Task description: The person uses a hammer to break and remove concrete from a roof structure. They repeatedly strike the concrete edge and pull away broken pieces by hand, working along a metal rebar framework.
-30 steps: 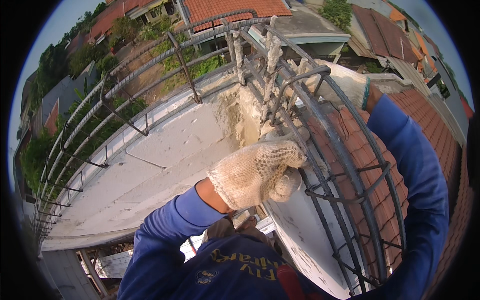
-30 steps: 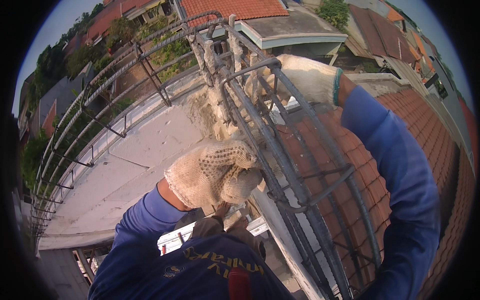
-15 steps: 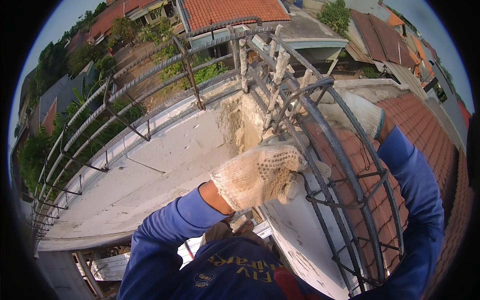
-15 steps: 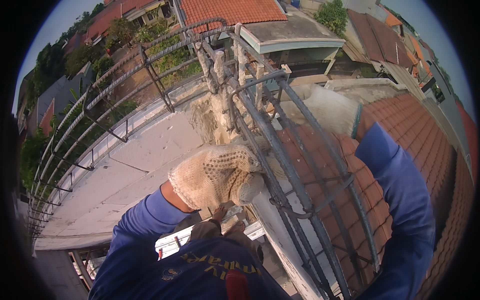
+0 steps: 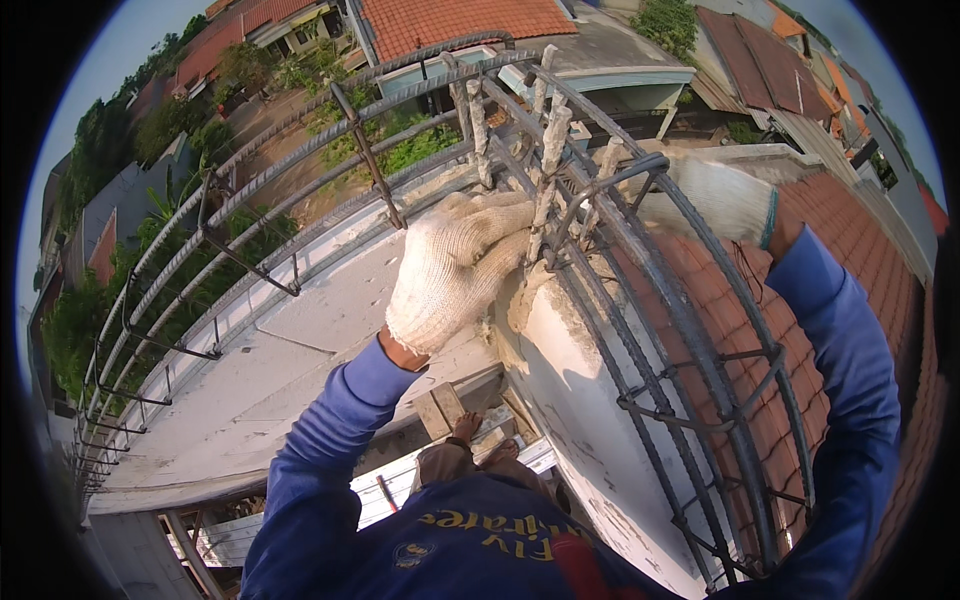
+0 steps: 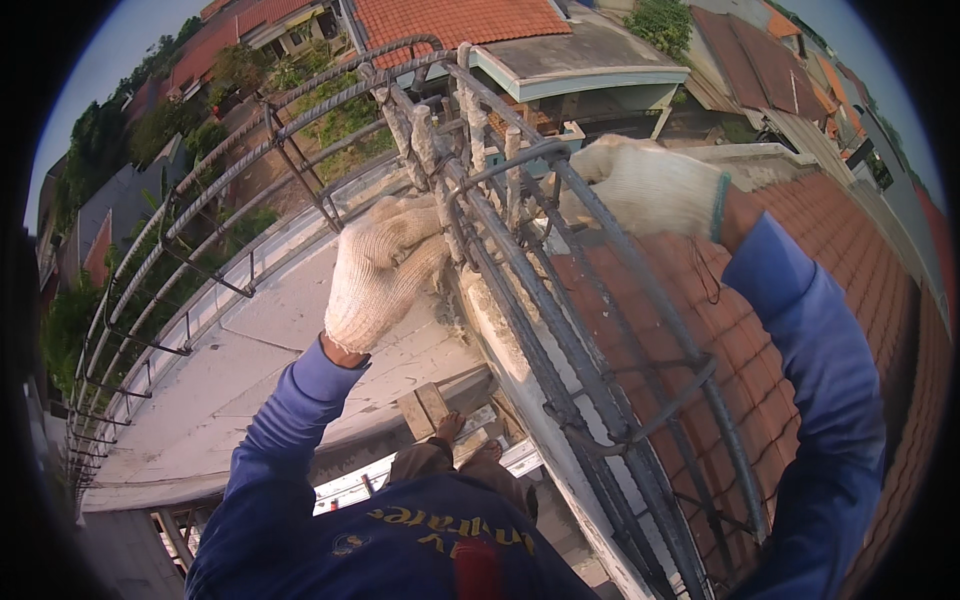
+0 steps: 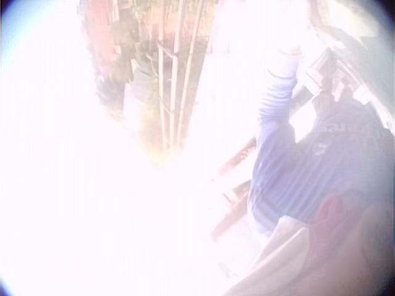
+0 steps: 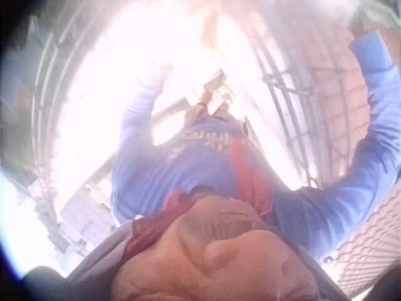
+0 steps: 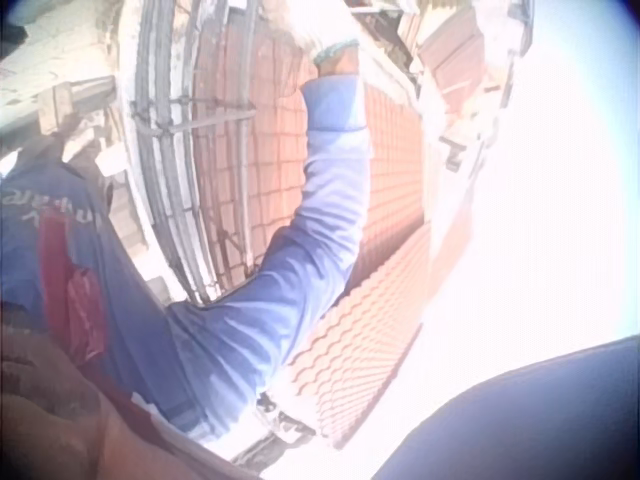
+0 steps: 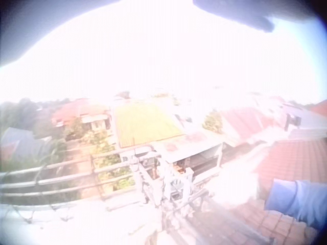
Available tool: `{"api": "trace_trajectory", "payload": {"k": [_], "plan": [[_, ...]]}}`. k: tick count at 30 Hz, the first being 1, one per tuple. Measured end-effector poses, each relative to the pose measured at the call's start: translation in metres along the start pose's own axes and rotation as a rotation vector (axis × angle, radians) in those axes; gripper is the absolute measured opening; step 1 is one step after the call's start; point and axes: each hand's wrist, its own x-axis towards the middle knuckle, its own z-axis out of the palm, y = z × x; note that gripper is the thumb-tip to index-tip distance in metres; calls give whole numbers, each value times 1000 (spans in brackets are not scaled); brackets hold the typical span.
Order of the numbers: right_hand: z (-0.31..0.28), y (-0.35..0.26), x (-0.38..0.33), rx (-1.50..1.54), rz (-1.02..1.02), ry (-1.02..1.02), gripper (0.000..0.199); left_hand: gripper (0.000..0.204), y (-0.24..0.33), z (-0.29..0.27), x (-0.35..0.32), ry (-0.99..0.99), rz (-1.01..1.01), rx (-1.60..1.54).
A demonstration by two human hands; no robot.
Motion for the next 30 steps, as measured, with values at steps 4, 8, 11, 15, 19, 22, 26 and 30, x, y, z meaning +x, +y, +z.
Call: {"api": "trace_trajectory", "payload": {"k": [4, 8, 11, 15, 19, 22, 26, 30], "plan": [[1, 17, 3, 143, -92, -4, 43, 19, 12, -13, 30, -207, -119, 42], [-11, 93, 17, 329, -194, -158, 61, 20, -9, -9, 39, -232, 150, 87], [-10, 53, 0, 282, -158, -148, 59, 26, -34, 10, 19, -155, 266, 71], [-5, 47, 15, 237, -178, -203, 57, 36, -35, -5, -6, -276, -17, -441], [-15, 33, -17, 202, -93, -180, 55, 51, -35, -8, -7, -300, -145, -909], [-14, 35, -18, 211, -111, -195, 53, 45, -34, 4, 17, -290, 65, -352], [-16, 36, -6, 222, -143, -223, 51, 38, -37, 4, 26, -255, 182, -73], [-15, 33, -8, 220, -135, -232, 48, 31, -39, 12, 24, -217, 256, 5]]}}
